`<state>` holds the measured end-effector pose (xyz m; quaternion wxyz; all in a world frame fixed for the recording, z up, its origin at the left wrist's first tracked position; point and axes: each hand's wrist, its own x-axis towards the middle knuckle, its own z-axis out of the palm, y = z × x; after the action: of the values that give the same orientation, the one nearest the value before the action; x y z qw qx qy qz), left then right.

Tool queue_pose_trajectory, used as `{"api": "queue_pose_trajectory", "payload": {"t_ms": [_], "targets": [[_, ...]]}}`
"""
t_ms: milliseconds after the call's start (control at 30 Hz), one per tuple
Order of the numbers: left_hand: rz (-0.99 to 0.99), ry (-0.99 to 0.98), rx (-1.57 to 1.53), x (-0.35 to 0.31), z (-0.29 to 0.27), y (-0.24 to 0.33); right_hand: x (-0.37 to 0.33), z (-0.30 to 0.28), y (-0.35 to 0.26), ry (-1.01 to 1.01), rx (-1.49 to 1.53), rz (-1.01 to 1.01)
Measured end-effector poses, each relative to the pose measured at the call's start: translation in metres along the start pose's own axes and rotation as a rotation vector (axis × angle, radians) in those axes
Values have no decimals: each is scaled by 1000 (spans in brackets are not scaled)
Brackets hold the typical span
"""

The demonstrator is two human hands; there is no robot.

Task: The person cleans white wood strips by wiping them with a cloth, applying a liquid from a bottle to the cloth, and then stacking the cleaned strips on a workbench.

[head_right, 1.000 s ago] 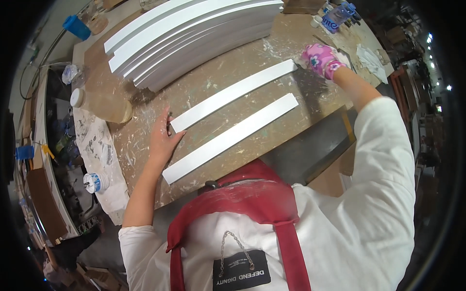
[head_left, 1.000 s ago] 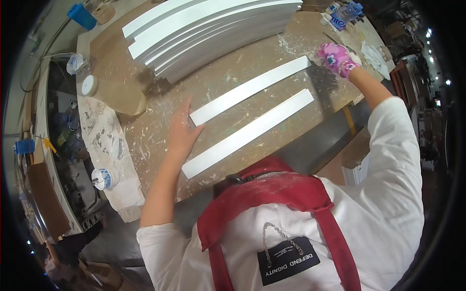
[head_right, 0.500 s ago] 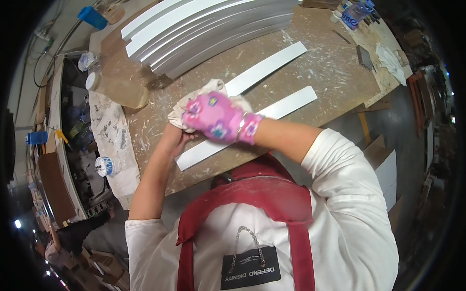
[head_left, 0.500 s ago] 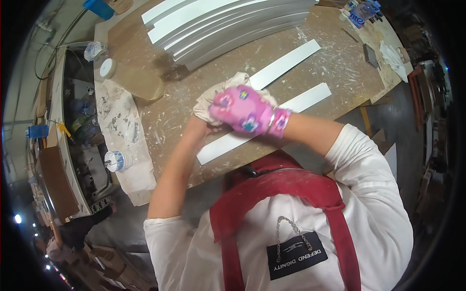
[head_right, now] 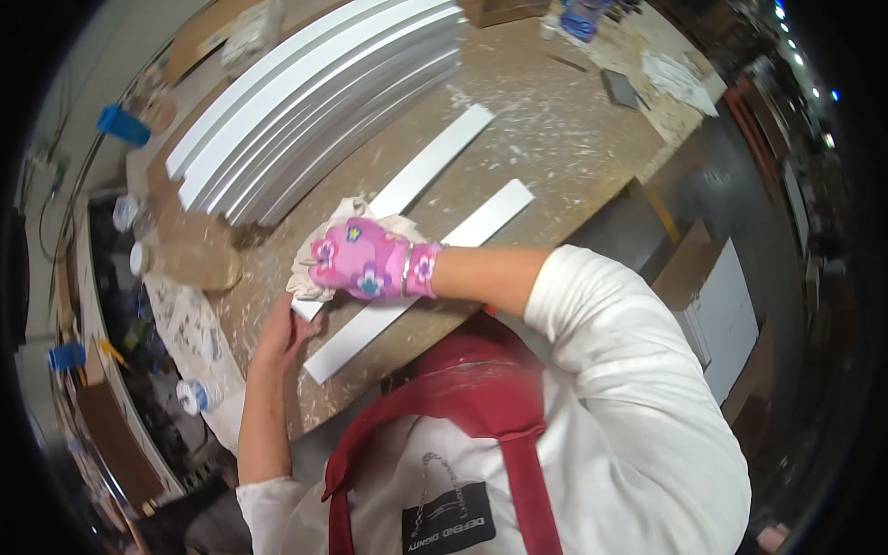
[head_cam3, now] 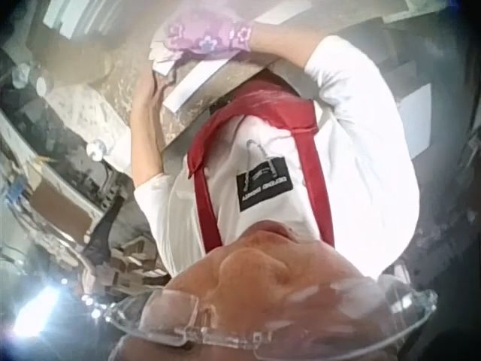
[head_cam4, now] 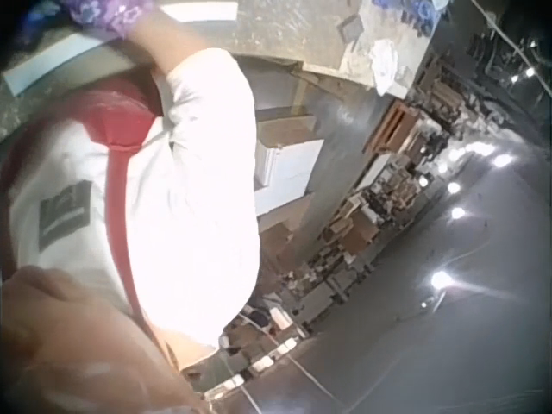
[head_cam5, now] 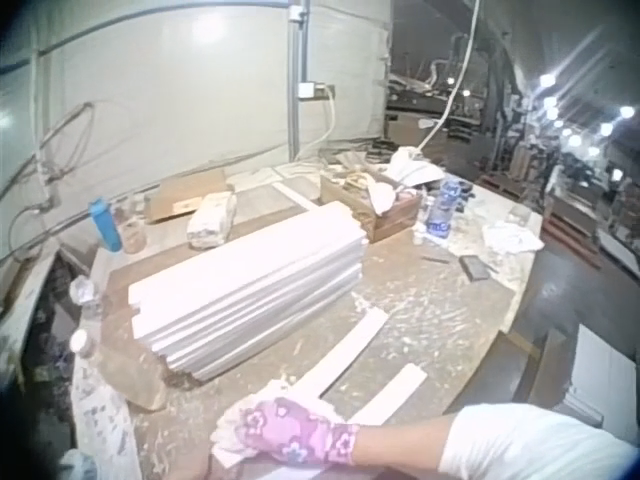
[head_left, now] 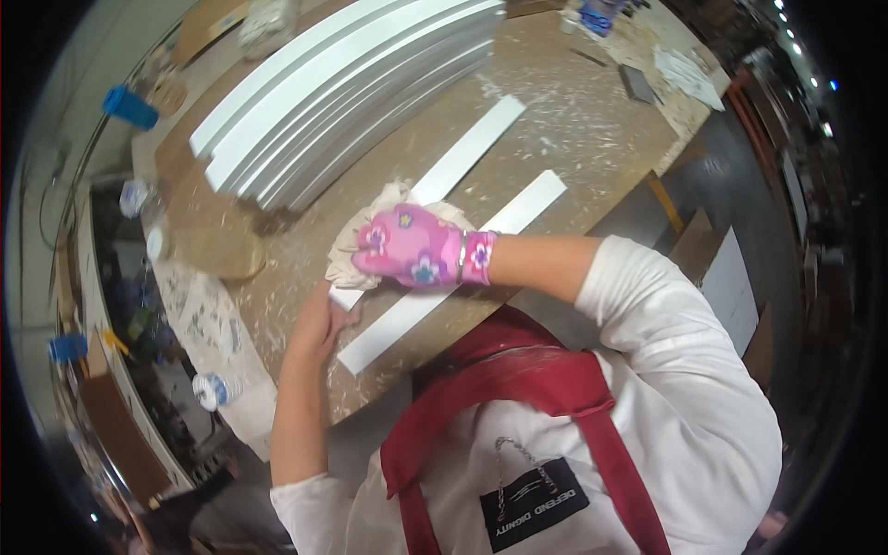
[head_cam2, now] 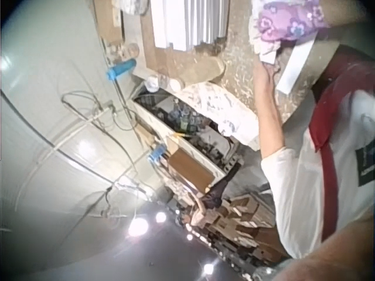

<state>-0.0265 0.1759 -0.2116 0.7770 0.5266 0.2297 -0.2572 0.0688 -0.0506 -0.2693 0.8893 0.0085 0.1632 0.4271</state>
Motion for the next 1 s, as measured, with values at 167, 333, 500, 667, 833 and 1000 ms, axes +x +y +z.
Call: {"api": "queue_pose_trajectory", "payload": {"t_ms": [167, 333, 500, 667, 833, 1000], "targets": [[-101, -36, 41, -7, -32, -8, -71, 104, -144, -647, 2986, 380], [85, 185, 747, -18, -33, 26, -167, 36, -267, -869, 2748, 845], [657, 195, 1572, -2, 4, 33, -205, -11, -249, -926, 2666, 983], [861, 236, 1660, 49, 77, 0, -186, 2, -223, -1111, 2631, 914], [866, 234, 1531, 37, 77, 8, -189, -5, -229, -1106, 2636, 943], [762, 204, 1525, -37, 79, -5, -193, -4, -222, -1086, 2549, 1034]]}}
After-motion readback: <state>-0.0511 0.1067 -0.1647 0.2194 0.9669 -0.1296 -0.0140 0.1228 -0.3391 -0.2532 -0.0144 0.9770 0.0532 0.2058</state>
